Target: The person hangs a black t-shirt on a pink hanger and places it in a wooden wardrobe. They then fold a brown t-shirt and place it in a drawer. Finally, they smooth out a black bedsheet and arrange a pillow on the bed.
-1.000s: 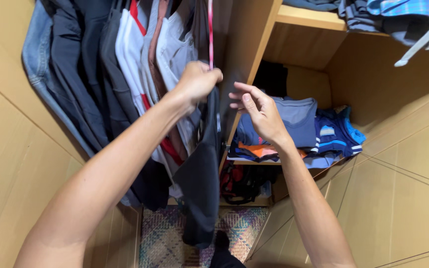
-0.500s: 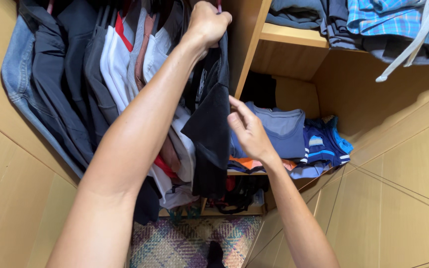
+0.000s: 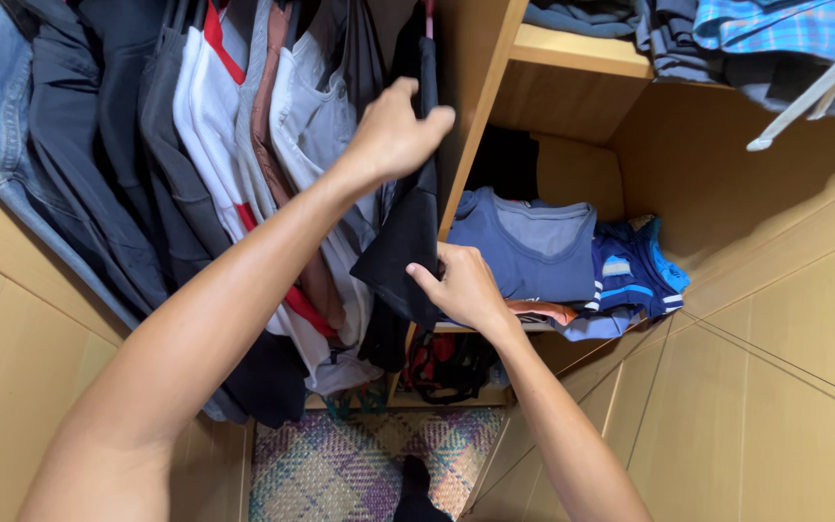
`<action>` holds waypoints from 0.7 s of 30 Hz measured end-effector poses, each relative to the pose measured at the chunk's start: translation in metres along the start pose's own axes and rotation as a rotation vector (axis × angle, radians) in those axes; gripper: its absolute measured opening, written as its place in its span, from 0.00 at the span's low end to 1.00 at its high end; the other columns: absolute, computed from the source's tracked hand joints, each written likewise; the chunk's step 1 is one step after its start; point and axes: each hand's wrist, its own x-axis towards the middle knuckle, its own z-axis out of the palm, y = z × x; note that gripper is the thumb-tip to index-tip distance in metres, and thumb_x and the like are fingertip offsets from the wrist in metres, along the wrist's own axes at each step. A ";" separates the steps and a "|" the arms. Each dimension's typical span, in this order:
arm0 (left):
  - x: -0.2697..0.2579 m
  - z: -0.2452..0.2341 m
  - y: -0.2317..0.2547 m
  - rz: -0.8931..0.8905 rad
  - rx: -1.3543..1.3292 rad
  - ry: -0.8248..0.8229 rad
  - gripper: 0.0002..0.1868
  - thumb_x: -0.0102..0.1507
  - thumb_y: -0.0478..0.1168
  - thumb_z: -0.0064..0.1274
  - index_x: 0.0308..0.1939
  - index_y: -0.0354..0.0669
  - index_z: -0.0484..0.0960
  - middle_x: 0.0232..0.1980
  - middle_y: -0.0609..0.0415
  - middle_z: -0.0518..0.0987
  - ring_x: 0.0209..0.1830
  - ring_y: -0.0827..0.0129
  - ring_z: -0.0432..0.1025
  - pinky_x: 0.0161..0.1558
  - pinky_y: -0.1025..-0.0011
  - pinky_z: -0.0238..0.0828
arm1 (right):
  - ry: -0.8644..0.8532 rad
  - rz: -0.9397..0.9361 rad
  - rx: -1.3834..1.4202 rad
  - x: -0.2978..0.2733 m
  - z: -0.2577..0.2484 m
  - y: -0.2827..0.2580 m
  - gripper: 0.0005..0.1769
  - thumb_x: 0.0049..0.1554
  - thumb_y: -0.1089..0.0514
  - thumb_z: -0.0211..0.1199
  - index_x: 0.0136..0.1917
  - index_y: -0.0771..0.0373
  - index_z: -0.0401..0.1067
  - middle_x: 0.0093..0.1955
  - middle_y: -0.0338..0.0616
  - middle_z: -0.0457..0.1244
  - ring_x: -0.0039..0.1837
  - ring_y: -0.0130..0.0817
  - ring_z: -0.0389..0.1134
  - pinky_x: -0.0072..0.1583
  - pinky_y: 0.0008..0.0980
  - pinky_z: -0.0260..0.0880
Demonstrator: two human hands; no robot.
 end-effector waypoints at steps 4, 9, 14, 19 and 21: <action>-0.044 -0.012 0.002 -0.155 0.209 -0.200 0.24 0.63 0.41 0.50 0.59 0.28 0.71 0.48 0.22 0.79 0.52 0.29 0.74 0.57 0.44 0.69 | 0.040 -0.143 -0.028 -0.001 0.027 0.015 0.13 0.56 0.54 0.67 0.43 0.68 0.76 0.34 0.58 0.67 0.38 0.56 0.69 0.43 0.48 0.68; -0.052 -0.030 -0.026 -0.118 0.264 -0.067 0.22 0.65 0.38 0.46 0.62 0.31 0.71 0.44 0.22 0.79 0.47 0.27 0.74 0.52 0.40 0.70 | 0.045 -0.287 -0.147 -0.010 0.056 0.026 0.14 0.58 0.55 0.68 0.47 0.69 0.75 0.44 0.56 0.69 0.50 0.57 0.70 0.52 0.49 0.69; -0.056 -0.024 -0.034 -0.153 0.294 -0.020 0.20 0.66 0.40 0.46 0.61 0.38 0.74 0.41 0.25 0.81 0.44 0.28 0.75 0.49 0.39 0.70 | 0.261 -0.539 -0.115 -0.013 0.053 0.027 0.22 0.54 0.58 0.67 0.61 0.68 0.74 0.60 0.54 0.68 0.62 0.51 0.69 0.65 0.45 0.66; -0.068 0.014 -0.015 -0.065 0.234 -0.142 0.34 0.69 0.52 0.46 0.71 0.30 0.61 0.40 0.26 0.80 0.39 0.30 0.76 0.45 0.42 0.71 | 0.314 -0.517 -0.224 -0.010 0.049 0.022 0.25 0.54 0.58 0.69 0.62 0.68 0.72 0.65 0.55 0.64 0.66 0.51 0.65 0.66 0.45 0.64; -0.077 0.014 -0.017 0.048 0.297 -0.249 0.41 0.69 0.57 0.45 0.74 0.26 0.57 0.39 0.29 0.81 0.38 0.34 0.76 0.45 0.45 0.71 | 0.276 -0.489 -0.268 -0.010 0.047 0.024 0.22 0.54 0.57 0.69 0.60 0.66 0.73 0.63 0.52 0.64 0.66 0.49 0.65 0.66 0.44 0.63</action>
